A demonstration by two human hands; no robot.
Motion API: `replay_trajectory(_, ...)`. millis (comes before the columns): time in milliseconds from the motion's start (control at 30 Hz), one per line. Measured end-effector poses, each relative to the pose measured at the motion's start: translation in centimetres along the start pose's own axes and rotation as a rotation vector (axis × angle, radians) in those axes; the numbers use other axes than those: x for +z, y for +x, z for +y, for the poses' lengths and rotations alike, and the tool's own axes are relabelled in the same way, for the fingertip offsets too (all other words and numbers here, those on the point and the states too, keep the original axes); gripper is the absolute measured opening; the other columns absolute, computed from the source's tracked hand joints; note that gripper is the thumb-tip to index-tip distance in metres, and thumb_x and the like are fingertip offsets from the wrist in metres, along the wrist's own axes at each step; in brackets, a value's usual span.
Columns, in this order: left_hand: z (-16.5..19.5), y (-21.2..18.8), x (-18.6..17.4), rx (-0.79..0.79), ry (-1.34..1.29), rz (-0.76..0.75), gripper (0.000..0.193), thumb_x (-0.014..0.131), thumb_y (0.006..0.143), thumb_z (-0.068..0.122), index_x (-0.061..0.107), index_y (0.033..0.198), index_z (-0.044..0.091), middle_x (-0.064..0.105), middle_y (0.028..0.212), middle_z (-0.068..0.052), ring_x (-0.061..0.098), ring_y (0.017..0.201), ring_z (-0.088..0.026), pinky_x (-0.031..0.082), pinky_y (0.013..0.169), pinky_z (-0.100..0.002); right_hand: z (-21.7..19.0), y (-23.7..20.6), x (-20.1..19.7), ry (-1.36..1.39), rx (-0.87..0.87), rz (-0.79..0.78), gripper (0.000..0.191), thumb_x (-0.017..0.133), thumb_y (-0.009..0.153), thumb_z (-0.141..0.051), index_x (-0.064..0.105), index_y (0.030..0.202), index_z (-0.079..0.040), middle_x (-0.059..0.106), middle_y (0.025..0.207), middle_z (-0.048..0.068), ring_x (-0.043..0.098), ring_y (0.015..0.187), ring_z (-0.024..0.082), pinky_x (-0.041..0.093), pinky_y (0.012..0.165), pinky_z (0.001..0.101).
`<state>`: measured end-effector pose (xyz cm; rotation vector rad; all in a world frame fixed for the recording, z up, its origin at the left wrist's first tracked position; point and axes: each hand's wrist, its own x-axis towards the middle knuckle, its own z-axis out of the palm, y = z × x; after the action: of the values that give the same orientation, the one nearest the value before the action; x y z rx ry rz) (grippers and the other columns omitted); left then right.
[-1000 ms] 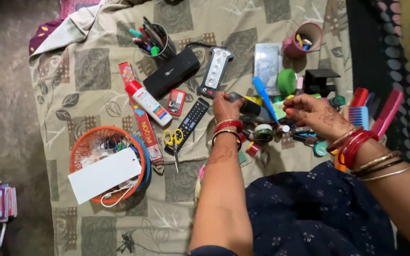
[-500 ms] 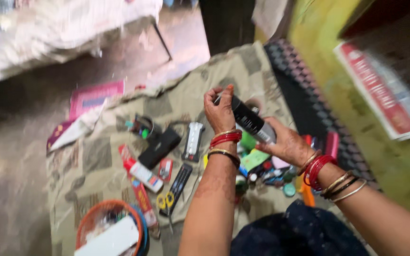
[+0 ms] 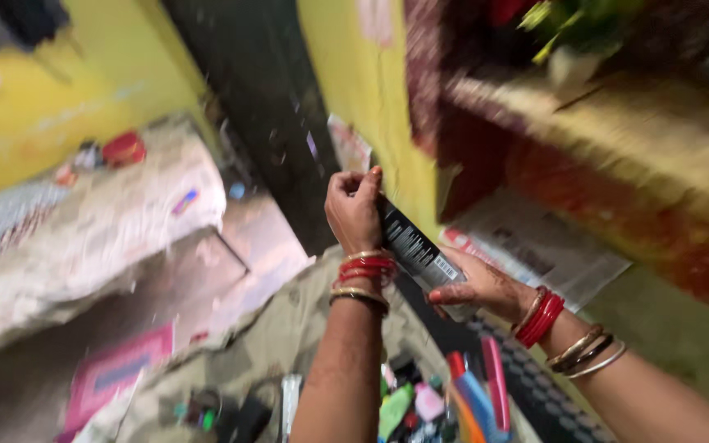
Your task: The person picks up cosmetic bottles, tubes, and small containers from a bed and arranges them on a wall shelf niche, places a plastic box on the shelf, and lays a newspaper inside the niche.
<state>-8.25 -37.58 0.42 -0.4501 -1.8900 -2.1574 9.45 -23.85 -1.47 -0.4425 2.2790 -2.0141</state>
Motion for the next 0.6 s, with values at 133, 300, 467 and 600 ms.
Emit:
replay_trajectory(133, 9.6, -3.4, 8.6, -0.168, -0.524, -0.202, 0.074, 0.082, 0.073, 0.021, 0.043, 0.135, 0.014, 0.064, 0.093, -0.011, 0.068, 0.058, -0.021, 0.057, 0.052, -0.033, -2.3, -2.1, -4.7, 0.610, -0.017, 0.108, 0.060, 0.073, 0.088, -0.049, 0.056, 0.120, -0.001, 0.069, 0.085, 0.010, 0.067, 0.066, 0.021, 0.052, 0.055, 0.0326)
replay_trajectory(300, 15.7, -7.2, 14.8, 0.068, -0.382, -0.562, 0.082, 0.087, 0.076, 0.025, 0.042, 0.142, 0.007, 0.063, 0.109, -0.010, 0.064, 0.089, -0.019, 0.057, 0.077, -0.033, -4.0, -6.4, -9.6, 0.694, -0.250, 0.321, 0.053, 0.055, 0.108, -0.049, 0.058, 0.122, 0.002, 0.072, 0.092, 0.016, 0.071, 0.071, 0.028, 0.057, 0.057, 0.0385)
replay_trajectory(467, 15.4, -9.7, 20.7, 0.077, -0.361, -0.575, 0.075, 0.076, 0.086, 0.040, 0.043, 0.144, 0.006, 0.060, 0.117, -0.010, 0.059, 0.103, -0.019, 0.051, 0.092, -0.035, -6.4, -10.7, -13.6, 0.144, -0.182, 0.729, 0.062, 0.044, 0.101, -0.052, 0.053, 0.144, -0.008, 0.064, 0.126, 0.002, 0.056, 0.114, 0.010, 0.049, 0.096, 0.0276)
replay_trajectory(600, 14.4, -11.2, 25.4, 0.171, -0.419, -0.493, 0.074, 0.063, 0.099, 0.046, 0.031, 0.153, 0.006, 0.054, 0.139, -0.010, 0.054, 0.124, -0.018, 0.041, 0.108, -0.033, -7.9, -13.4, -16.4, -0.176, -0.280, 0.736, 0.065, 0.059, 0.096, -0.047, 0.046, 0.144, -0.004, 0.059, 0.130, 0.003, 0.052, 0.119, 0.011, 0.046, 0.101, 0.0289)
